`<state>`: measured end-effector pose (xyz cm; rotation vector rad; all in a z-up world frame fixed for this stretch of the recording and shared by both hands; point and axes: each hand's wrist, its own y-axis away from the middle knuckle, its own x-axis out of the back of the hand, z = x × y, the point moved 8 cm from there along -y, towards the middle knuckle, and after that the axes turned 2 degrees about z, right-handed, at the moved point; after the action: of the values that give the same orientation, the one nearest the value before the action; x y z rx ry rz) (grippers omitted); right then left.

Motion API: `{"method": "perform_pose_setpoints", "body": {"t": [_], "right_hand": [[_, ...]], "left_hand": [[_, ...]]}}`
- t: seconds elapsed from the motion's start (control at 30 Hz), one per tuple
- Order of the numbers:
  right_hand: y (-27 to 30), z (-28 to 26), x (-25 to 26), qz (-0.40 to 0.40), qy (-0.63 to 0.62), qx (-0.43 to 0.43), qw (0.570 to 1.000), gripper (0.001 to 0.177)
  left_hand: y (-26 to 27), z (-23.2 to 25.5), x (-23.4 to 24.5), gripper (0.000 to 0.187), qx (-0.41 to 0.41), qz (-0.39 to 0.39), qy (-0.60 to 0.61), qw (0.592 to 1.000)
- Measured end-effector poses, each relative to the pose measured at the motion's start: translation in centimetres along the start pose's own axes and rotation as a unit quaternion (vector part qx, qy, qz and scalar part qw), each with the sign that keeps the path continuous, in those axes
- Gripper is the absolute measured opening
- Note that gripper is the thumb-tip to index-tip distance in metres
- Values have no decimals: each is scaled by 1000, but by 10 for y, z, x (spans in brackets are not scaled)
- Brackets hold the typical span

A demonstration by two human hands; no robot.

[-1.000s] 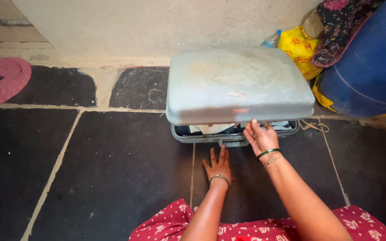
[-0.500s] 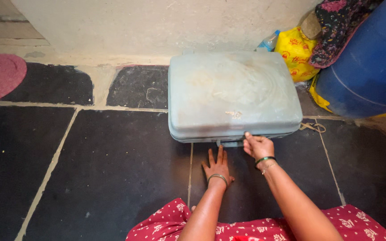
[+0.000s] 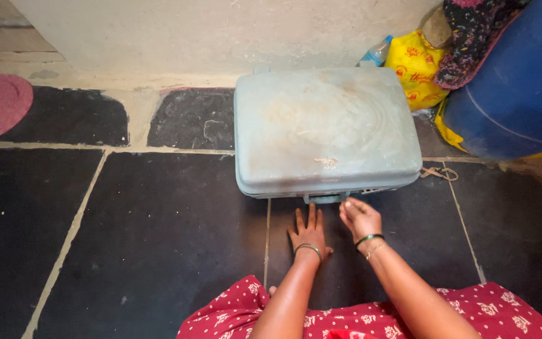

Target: The person folds multiple shirts, pairs of pants, and shorts on their lap before packing them neatly inside a suitcase on the floor.

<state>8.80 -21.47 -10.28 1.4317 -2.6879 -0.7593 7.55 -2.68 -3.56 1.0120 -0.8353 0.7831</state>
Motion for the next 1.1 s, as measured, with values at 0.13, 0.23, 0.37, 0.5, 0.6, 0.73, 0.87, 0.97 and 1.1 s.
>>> {"method": "perform_pose_setpoints", "body": {"t": [0.13,0.23,0.37,0.5,0.6,0.73,0.87,0.97,1.1], "right_hand": [[-15,-13,-21,-28,-147,-10,989,32],[-22,-8,-27,-25,-208,-25,978,34],[-26,1,-25,-35,-220,-30,974,31],[-25,-1,-26,-39,-236,-31,971,35],[-19,-6,-31,-48,-240,-41,969,42],[-15,-8,-40,-67,-265,-53,961,50],[-11,-14,-48,-63,-280,-81,955,49],[-5,-11,-45,-14,-258,-126,958,44],[-13,-4,-41,4,-258,-147,955,34]], "left_hand": [[-1,-3,5,127,-14,72,26,997],[-3,-4,6,125,-26,91,18,995],[-2,0,8,121,-48,98,11,994],[0,-4,6,119,-17,18,51,998],[3,-3,9,117,-16,6,44,999],[4,-1,13,114,-21,39,38,998],[3,-1,20,112,-28,107,8,994],[-1,-3,21,110,-35,113,3,993],[-6,-3,14,101,-17,65,41,997]]}}
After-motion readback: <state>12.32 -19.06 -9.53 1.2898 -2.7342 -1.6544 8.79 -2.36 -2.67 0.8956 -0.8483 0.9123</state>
